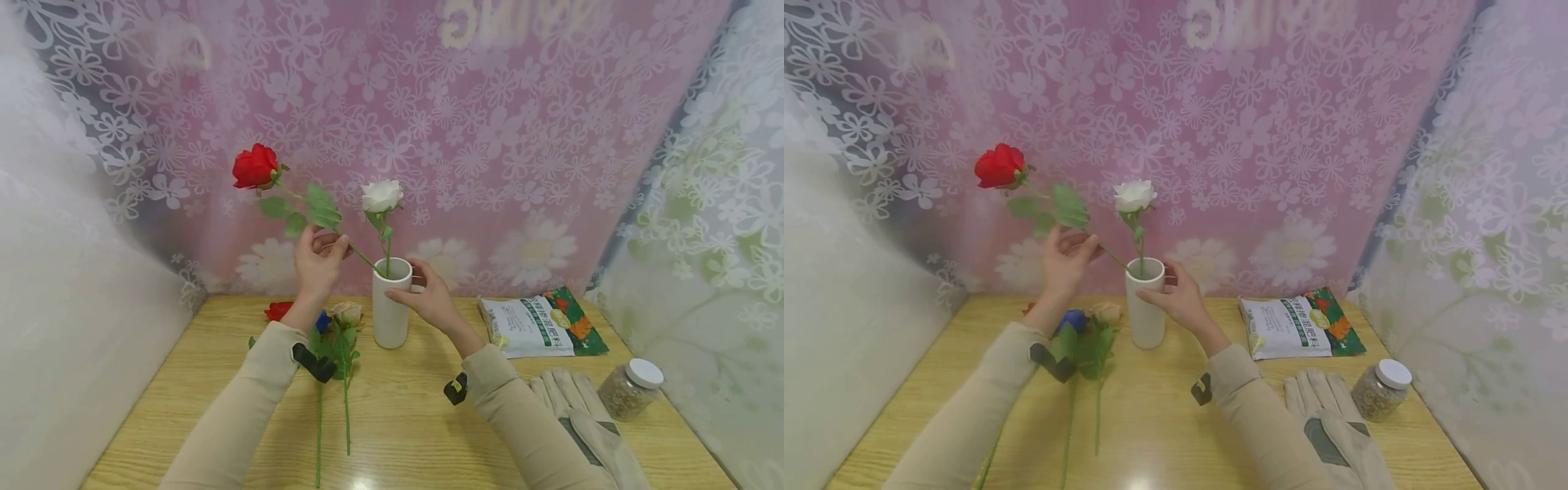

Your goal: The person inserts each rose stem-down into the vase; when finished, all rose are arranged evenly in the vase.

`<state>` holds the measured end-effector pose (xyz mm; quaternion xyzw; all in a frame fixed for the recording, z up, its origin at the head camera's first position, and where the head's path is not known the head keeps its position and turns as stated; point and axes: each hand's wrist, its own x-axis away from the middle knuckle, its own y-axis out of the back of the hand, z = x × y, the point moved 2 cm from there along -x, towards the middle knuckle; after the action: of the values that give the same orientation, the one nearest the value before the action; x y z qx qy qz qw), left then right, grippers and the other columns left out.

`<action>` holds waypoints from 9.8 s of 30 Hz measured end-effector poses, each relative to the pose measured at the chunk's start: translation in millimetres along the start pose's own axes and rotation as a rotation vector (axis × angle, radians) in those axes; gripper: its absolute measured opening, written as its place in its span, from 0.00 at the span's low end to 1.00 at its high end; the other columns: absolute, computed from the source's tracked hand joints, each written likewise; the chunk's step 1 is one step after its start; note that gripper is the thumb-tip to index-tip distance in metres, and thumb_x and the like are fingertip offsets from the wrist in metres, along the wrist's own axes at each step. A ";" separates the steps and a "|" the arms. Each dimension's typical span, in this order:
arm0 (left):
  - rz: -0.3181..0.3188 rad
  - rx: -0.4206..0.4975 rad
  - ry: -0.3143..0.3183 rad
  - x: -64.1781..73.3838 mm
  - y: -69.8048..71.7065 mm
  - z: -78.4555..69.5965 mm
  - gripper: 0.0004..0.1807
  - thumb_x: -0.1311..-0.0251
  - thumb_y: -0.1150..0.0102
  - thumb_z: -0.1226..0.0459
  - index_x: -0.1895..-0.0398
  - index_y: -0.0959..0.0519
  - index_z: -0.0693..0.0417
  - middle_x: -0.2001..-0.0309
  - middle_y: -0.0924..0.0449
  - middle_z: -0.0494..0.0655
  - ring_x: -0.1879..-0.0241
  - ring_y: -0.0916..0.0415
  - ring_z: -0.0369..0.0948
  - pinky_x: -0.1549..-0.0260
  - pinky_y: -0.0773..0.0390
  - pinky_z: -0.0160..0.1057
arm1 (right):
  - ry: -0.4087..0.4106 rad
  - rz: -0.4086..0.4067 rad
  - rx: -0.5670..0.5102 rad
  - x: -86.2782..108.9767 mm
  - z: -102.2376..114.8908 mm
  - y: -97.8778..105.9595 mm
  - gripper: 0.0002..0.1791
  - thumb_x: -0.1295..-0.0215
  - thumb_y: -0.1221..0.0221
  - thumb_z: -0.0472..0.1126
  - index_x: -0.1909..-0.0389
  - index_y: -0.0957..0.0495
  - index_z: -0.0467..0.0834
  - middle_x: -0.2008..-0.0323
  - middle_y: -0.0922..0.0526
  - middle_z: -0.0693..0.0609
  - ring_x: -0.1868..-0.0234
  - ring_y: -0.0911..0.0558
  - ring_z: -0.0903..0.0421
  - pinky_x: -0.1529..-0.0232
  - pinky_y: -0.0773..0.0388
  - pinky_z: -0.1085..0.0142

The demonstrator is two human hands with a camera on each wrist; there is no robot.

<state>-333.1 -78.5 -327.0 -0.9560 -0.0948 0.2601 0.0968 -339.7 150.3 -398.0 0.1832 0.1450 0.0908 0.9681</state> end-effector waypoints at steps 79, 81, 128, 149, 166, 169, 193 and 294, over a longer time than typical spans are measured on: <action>0.237 -0.620 0.085 11.9 -19.9 29.5 0.15 0.38 0.37 0.65 0.50 0.10 0.59 0.51 0.10 0.58 0.51 0.14 0.54 0.50 0.12 0.51 | 0.026 -0.011 -0.028 -1.1 -0.4 -0.2 0.47 0.34 0.27 0.50 0.20 0.39 0.47 0.30 0.26 0.43 0.32 0.23 0.40 0.40 0.16 0.43; 0.249 -0.615 0.091 12.8 -18.3 29.7 0.16 0.37 0.37 0.65 0.49 0.10 0.59 0.50 0.10 0.58 0.49 0.14 0.54 0.49 0.12 0.52 | 0.020 -0.011 -0.023 -0.8 -0.9 -0.5 0.47 0.34 0.27 0.51 0.20 0.39 0.49 0.30 0.26 0.45 0.32 0.23 0.41 0.40 0.16 0.44; 0.225 -0.343 0.345 81.1 172.7 46.6 0.27 0.27 0.35 0.62 0.31 0.26 0.68 0.54 0.12 0.34 0.57 0.12 0.32 0.54 0.10 0.35 | 0.014 -0.007 -0.005 -2.2 2.7 -2.3 0.47 0.35 0.26 0.52 0.20 0.39 0.54 0.29 0.27 0.47 0.31 0.23 0.44 0.37 0.18 0.43; 0.237 -0.439 0.456 116.6 239.1 54.5 0.29 0.30 0.33 0.67 0.31 0.28 0.74 0.52 0.10 0.58 0.60 0.10 0.37 0.58 0.09 0.37 | 0.027 -0.012 0.003 -4.2 1.2 -3.6 0.47 0.34 0.27 0.51 0.20 0.39 0.46 0.29 0.26 0.46 0.32 0.23 0.42 0.38 0.17 0.43; 0.338 -0.969 0.358 118.6 227.0 65.4 0.30 0.45 0.22 0.66 0.39 0.19 0.67 0.60 0.14 0.57 0.63 0.16 0.43 0.68 0.18 0.35 | 0.020 -0.002 -0.019 -3.5 0.5 -3.2 0.49 0.34 0.27 0.51 0.19 0.41 0.45 0.28 0.27 0.45 0.32 0.23 0.42 0.37 0.18 0.43; 0.349 -0.960 0.348 116.6 227.6 66.3 0.30 0.47 0.26 0.70 0.39 0.20 0.69 0.61 0.14 0.57 0.65 0.17 0.42 0.69 0.18 0.34 | 0.019 0.000 -0.020 -3.8 0.8 -3.5 0.49 0.35 0.26 0.51 0.19 0.41 0.45 0.28 0.28 0.45 0.31 0.23 0.42 0.37 0.18 0.43; 0.313 -0.570 0.491 95.7 243.2 33.1 0.35 0.29 0.37 0.71 0.24 0.40 0.75 0.54 0.15 0.58 0.62 0.14 0.33 0.56 0.10 0.38 | 0.019 -0.003 -0.015 -4.2 2.1 -2.5 0.46 0.34 0.26 0.51 0.20 0.39 0.51 0.29 0.27 0.46 0.32 0.23 0.42 0.38 0.17 0.44; -0.063 0.108 -0.010 5.0 32.7 -29.4 0.09 0.30 0.38 0.76 0.52 0.25 0.63 0.61 0.16 0.50 0.63 0.12 0.43 0.54 0.09 0.46 | -0.004 0.007 -0.023 0.0 -1.5 -2.2 0.46 0.35 0.27 0.54 0.20 0.40 0.57 0.27 0.28 0.49 0.31 0.24 0.45 0.36 0.18 0.43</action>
<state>-309.4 -112.8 -312.1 -0.9447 -0.1112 0.2663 0.1560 -339.9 148.8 -400.1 0.1726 0.1414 0.0954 0.9701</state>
